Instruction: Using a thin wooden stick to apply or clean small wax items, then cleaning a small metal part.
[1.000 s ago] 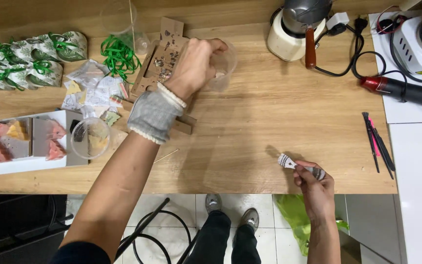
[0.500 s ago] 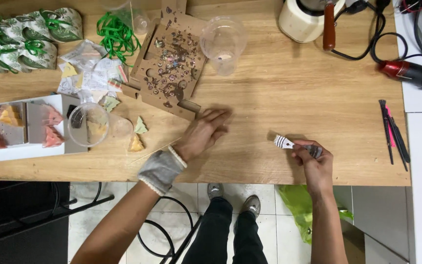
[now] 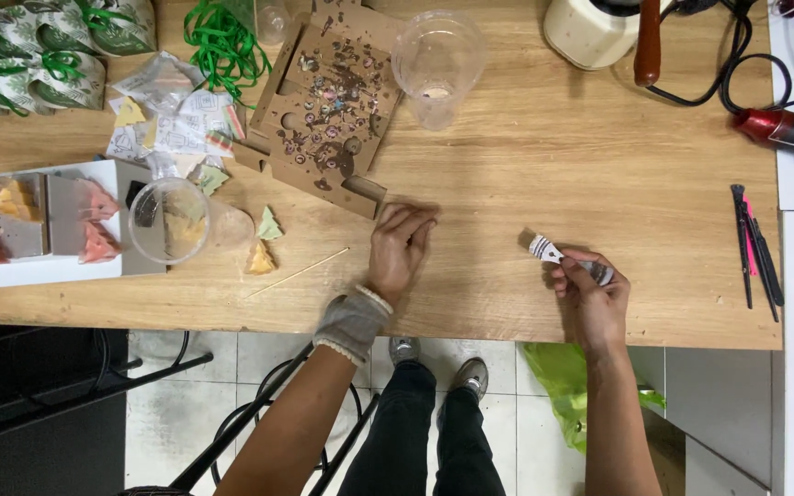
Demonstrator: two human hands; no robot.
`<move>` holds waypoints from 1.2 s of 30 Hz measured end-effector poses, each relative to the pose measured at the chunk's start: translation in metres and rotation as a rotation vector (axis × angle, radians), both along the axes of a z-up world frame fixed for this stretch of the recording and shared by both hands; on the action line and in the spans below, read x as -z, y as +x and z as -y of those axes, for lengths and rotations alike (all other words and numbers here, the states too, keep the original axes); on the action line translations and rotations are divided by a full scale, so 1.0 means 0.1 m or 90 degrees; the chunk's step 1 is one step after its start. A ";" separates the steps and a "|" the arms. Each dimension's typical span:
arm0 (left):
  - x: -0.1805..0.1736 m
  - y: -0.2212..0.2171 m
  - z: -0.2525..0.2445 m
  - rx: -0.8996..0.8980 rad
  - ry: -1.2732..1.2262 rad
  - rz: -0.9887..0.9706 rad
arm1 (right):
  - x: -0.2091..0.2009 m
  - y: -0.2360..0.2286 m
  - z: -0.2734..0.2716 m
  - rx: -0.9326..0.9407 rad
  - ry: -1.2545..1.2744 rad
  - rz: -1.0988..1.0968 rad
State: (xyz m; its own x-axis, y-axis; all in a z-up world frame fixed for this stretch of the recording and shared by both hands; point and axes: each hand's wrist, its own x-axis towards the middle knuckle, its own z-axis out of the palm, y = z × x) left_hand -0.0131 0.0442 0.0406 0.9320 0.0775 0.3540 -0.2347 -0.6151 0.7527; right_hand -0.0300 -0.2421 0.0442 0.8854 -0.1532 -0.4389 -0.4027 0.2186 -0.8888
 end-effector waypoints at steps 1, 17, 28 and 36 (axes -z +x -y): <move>0.03 -0.01 0.00 0.007 0.020 0.011 | 0.00 -0.01 0.01 -0.003 0.000 0.001; -0.77 1.00 -0.21 -0.045 -0.171 0.176 | 0.22 -0.02 0.05 0.033 0.142 0.043; -0.96 0.95 -0.36 -0.018 0.153 0.105 | 0.08 0.00 -0.01 0.022 0.052 -0.006; -0.06 -0.59 -0.04 -0.055 0.168 -0.101 | -0.13 0.89 -0.22 -0.218 -0.403 0.073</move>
